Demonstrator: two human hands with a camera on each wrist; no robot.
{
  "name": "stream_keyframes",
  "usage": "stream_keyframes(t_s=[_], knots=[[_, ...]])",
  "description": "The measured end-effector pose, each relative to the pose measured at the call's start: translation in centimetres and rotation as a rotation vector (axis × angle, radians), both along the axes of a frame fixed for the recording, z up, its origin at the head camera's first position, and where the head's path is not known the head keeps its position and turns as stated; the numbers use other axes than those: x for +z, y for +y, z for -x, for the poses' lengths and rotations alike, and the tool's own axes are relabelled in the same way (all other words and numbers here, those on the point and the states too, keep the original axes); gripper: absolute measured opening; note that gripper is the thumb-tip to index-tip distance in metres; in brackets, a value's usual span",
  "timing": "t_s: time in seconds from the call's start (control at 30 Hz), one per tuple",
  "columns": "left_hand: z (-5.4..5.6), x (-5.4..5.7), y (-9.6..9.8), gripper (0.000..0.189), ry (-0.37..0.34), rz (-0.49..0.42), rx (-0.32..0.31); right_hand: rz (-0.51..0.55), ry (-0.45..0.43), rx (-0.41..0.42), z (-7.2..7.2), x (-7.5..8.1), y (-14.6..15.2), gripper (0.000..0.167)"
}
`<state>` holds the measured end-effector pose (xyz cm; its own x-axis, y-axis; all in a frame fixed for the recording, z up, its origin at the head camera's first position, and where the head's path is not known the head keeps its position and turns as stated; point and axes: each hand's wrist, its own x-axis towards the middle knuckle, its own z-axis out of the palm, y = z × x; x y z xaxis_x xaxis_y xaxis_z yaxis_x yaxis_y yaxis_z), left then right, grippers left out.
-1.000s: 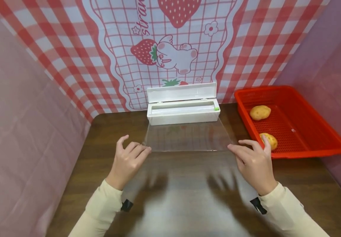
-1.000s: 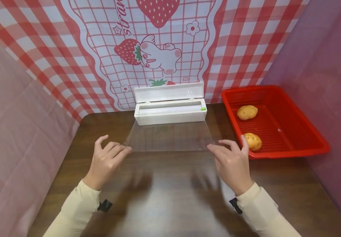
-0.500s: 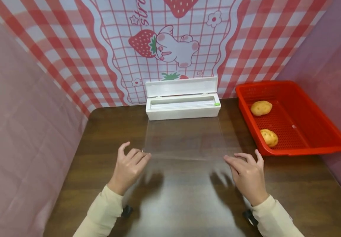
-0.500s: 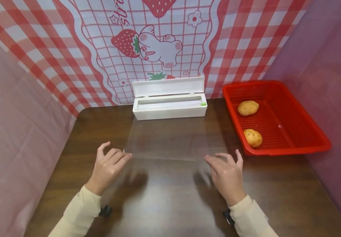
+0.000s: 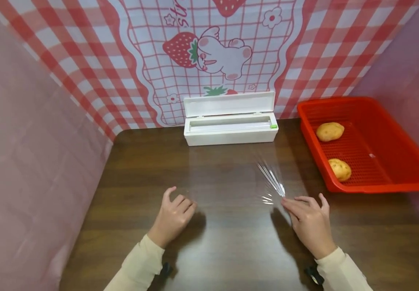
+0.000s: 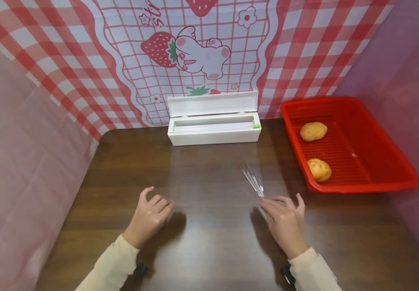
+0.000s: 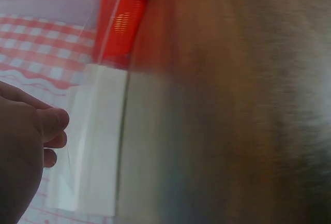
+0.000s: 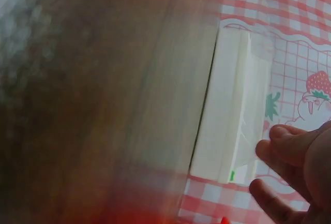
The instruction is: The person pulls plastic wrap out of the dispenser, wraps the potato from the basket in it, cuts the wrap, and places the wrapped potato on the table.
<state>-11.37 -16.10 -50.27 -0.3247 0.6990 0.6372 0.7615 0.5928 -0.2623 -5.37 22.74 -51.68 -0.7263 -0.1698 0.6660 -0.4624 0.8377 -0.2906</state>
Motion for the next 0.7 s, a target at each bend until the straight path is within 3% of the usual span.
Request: stream_keyframes(t_s=[0.3,0.53,0.7], knots=[[0.4,-3.4,0.5,0.025,-0.099,0.159,0.088,-0.252,-0.181,0.086,2.3,-0.8,0.4,0.02],[1.0,-3.7,1.4,0.01,-0.154,0.214,0.107,-0.355,-0.343,0.07,3.1,-0.9,0.8,0.014],[0.2,-3.7,1.6,0.01,-0.19,0.233,0.149,-0.43,-0.283,0.094,3.1,-1.2,0.4,0.012]])
